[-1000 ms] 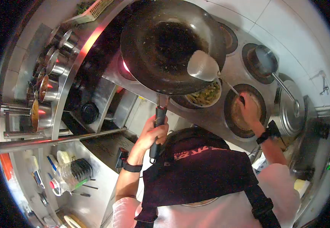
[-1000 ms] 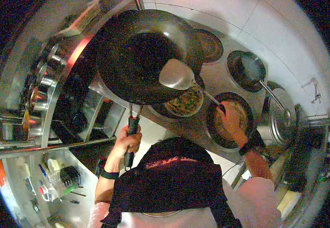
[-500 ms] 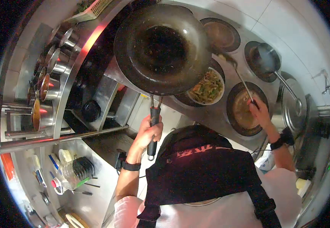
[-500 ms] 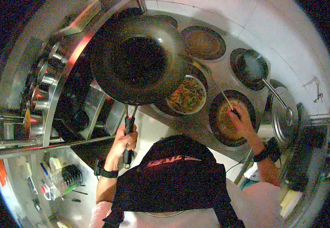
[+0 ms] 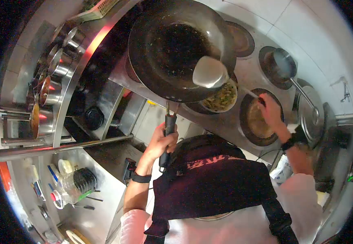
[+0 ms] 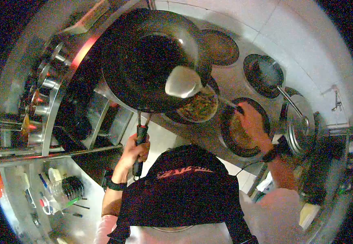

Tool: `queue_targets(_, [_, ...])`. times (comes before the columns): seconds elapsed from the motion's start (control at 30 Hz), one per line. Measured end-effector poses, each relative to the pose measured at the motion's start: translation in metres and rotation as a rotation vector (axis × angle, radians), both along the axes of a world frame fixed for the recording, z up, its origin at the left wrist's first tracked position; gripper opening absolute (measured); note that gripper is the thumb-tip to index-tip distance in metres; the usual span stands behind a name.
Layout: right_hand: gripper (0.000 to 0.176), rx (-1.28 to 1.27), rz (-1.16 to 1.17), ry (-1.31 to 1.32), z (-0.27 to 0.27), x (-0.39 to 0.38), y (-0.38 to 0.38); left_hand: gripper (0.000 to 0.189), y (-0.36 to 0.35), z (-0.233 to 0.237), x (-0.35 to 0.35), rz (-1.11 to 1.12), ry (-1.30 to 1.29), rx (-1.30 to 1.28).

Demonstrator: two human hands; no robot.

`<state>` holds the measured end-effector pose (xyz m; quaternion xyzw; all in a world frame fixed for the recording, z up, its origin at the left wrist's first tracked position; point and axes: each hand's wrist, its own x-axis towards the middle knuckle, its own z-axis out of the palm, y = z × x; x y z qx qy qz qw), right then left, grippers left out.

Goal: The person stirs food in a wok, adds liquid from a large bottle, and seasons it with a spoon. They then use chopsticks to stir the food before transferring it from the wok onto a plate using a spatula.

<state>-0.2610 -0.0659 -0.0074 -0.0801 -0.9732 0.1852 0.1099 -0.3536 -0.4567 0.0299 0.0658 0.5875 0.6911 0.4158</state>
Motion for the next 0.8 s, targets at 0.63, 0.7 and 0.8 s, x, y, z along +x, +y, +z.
queue_targets(0.63, [0.031, -0.792, -0.196, -0.569, 0.041, 0.014, 0.021, 0.011, -0.008, -0.018, 0.005, 0.047, 0.096, -0.072])
queue_targets(0.7, [0.023, -0.586, 0.038, -0.238, 0.043, 0.005, 0.021, 0.011, -0.006, -0.017, 0.006, 0.032, 0.148, -0.149])
queue_targets(0.8, [0.03, -0.443, -0.158, -0.403, 0.064, 0.003, 0.001, 0.013, -0.005, -0.018, 0.007, 0.019, 0.171, -0.187])
